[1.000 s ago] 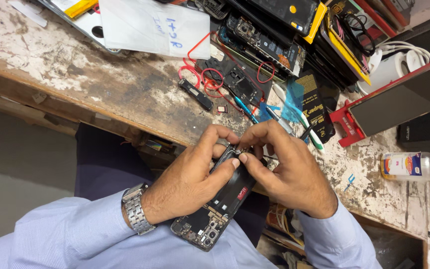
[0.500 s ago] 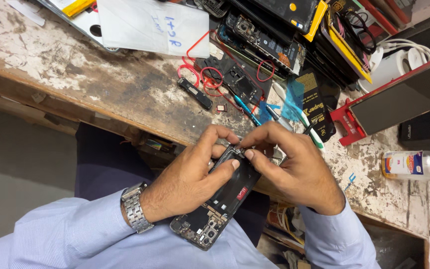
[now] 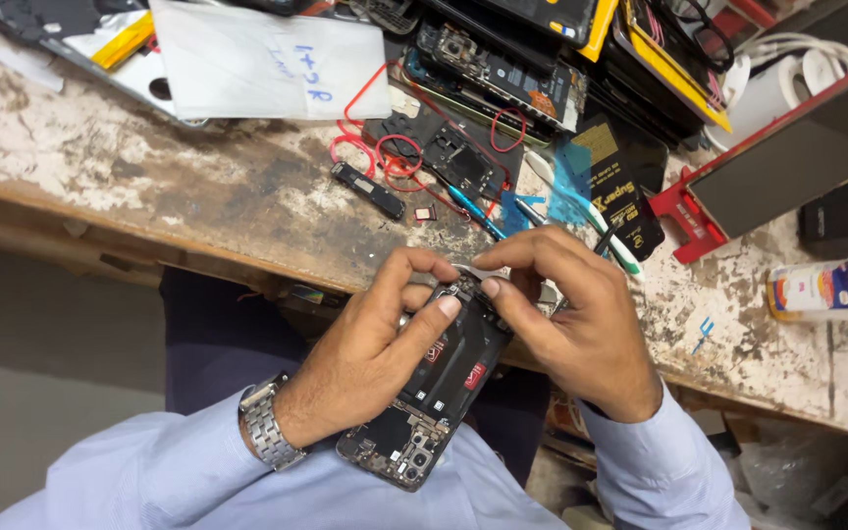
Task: The person repairs a disassembled smartphone at a cluttered workbench, pressing and seating internal components and connectors inside the phone frame by hand. They hold up a replacement display assembly with branded packaging, align it with the phone body, and continue pressing parts into place while turning the phone over.
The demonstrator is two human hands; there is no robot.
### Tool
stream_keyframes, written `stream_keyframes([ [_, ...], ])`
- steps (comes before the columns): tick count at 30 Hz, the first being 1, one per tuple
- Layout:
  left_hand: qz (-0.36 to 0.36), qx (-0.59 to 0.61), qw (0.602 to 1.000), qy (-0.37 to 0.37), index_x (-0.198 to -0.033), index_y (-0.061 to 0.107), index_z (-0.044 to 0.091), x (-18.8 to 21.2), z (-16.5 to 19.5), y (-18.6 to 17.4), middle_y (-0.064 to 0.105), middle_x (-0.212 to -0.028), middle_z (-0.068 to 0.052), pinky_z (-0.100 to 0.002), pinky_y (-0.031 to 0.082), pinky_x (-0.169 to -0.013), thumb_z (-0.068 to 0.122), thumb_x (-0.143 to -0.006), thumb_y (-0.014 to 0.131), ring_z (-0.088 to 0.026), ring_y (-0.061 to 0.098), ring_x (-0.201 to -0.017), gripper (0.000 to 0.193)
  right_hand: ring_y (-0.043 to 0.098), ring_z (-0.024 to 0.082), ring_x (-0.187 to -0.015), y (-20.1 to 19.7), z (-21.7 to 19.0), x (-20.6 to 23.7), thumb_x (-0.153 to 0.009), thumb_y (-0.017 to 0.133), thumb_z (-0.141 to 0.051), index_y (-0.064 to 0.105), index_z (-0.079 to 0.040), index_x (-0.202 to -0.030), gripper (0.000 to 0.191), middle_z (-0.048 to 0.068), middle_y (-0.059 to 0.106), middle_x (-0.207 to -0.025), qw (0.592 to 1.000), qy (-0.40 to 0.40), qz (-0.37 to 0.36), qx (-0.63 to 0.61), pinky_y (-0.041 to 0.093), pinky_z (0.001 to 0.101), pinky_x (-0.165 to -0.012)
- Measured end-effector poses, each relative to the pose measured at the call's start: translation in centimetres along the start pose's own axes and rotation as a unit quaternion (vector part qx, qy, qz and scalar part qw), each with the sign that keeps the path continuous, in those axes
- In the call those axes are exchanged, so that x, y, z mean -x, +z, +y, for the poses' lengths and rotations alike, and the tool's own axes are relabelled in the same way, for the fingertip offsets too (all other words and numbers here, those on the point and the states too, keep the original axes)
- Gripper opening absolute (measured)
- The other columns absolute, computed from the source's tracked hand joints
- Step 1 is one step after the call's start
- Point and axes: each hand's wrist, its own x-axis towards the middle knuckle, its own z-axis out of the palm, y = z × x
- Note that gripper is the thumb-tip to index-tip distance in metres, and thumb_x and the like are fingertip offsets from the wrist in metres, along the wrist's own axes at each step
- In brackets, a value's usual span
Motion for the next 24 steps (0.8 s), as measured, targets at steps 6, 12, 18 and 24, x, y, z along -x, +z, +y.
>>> stream_keyframes([
  [6, 0.013, 0.013, 0.999, 0.032, -0.128, 0.049, 0.005, -3.0, 1.1, 3.3, 0.069, -0.088, -0.004, -0.021, 0.054, -0.069, 0.011, -0.106, 0.054, -0.004, 0.063, -0.079, 0.023, 0.069, 0.018, -0.1, -3.5, 0.9, 1.3, -0.092, 0.071, -0.002, 0.072, -0.001, -0.107, 0.015, 0.01, 0.071, -0.11, 0.995, -0.02, 0.093, 0.02, 0.055, 0.0301, -0.087],
  [12, 0.014, 0.047, 0.999, 0.011, -0.142, 0.038, 0.006, -5.9, 2.3, 7.2, 0.073, -0.093, -0.006, -0.019, 0.056, -0.067, 0.01, -0.103, 0.054, -0.004, 0.068, -0.079, 0.043, 0.07, 0.017, -0.094, -6.9, 3.4, 1.9, -0.09, 0.071, -0.003, 0.071, -0.001, -0.11, 0.02, 0.01, 0.073, -0.109, 0.994, 0.042, 0.101, -0.02, 0.056, 0.0292, -0.084],
  [18, -0.002, 0.067, 0.998, -0.007, -0.144, 0.043, 0.004, -7.4, 3.1, 9.5, 0.073, -0.095, -0.005, -0.02, 0.055, -0.067, 0.007, -0.102, 0.054, -0.003, 0.066, -0.081, 0.044, 0.072, 0.018, -0.096, -8.8, 4.8, 2.7, -0.089, 0.071, -0.003, 0.071, -0.001, -0.112, 0.023, 0.01, 0.073, -0.109, 0.993, 0.057, 0.092, -0.043, 0.056, 0.0303, -0.086],
  [24, 0.013, -0.013, 1.0, 0.009, -0.135, 0.054, 0.003, -8.1, 3.4, 9.2, 0.065, -0.074, 0.001, -0.019, 0.049, -0.059, 0.008, -0.101, 0.058, -0.001, 0.058, -0.068, 0.034, 0.073, 0.021, -0.107, -8.5, 4.9, 2.0, -0.09, 0.071, -0.001, 0.072, 0.0, -0.108, 0.018, 0.011, 0.075, -0.111, 0.993, 0.019, 0.101, -0.054, 0.057, 0.032, -0.094],
])
